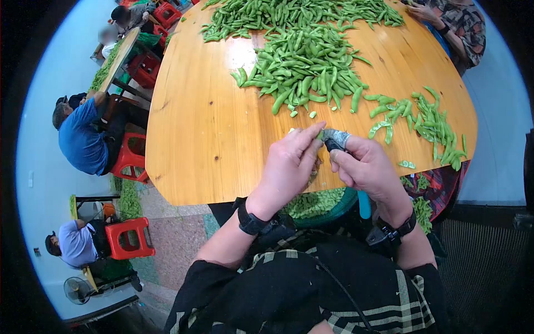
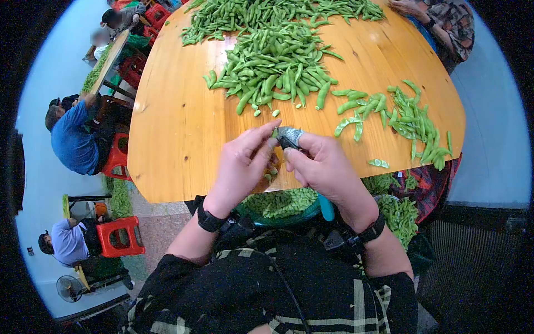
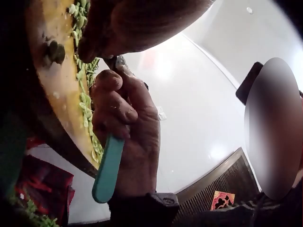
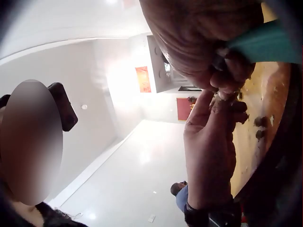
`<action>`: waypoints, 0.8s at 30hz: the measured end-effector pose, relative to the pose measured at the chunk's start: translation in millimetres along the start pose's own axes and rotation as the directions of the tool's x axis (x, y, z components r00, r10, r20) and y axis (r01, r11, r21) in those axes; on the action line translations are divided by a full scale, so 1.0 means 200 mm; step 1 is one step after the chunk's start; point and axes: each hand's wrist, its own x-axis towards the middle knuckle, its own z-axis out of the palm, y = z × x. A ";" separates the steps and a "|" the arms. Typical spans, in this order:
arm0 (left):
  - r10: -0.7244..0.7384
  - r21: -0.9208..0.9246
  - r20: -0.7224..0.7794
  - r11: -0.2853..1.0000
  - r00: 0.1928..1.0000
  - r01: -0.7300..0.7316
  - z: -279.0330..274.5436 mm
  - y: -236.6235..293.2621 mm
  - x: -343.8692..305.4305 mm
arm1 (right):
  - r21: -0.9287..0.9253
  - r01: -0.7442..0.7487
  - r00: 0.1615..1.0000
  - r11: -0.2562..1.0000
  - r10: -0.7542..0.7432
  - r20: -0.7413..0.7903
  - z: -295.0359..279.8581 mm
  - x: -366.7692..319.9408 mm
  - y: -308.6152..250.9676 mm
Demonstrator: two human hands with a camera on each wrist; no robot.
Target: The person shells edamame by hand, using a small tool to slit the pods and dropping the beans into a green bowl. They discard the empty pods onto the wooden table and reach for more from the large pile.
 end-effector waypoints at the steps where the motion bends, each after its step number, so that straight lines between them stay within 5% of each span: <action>1: 0.118 0.139 -0.006 0.983 0.993 -0.116 0.00 0.00 0.00 | 0.000 -0.001 1.000 1.000 0.001 -0.001 0.00 0.00 0.00; 2: 0.233 0.275 0.004 0.935 0.972 -0.225 0.01 -0.01 -0.01 | 0.013 -0.001 1.000 1.000 0.001 0.014 -0.01 0.00 0.01; 9: 0.270 0.387 -0.036 0.891 0.962 -0.236 0.03 -0.02 -0.02 | 0.036 -0.030 0.999 0.999 0.030 -0.013 0.00 0.00 0.04; 16: 0.019 -0.004 0.013 1.000 1.000 -0.019 0.02 -0.02 -0.03 | 0.122 0.009 0.999 0.993 -0.002 -0.054 0.03 0.00 0.08; 24: -0.151 -0.454 0.245 0.855 0.958 0.251 -0.03 -0.10 0.01 | 0.140 -0.108 0.994 0.984 0.102 0.050 -0.03 0.01 0.04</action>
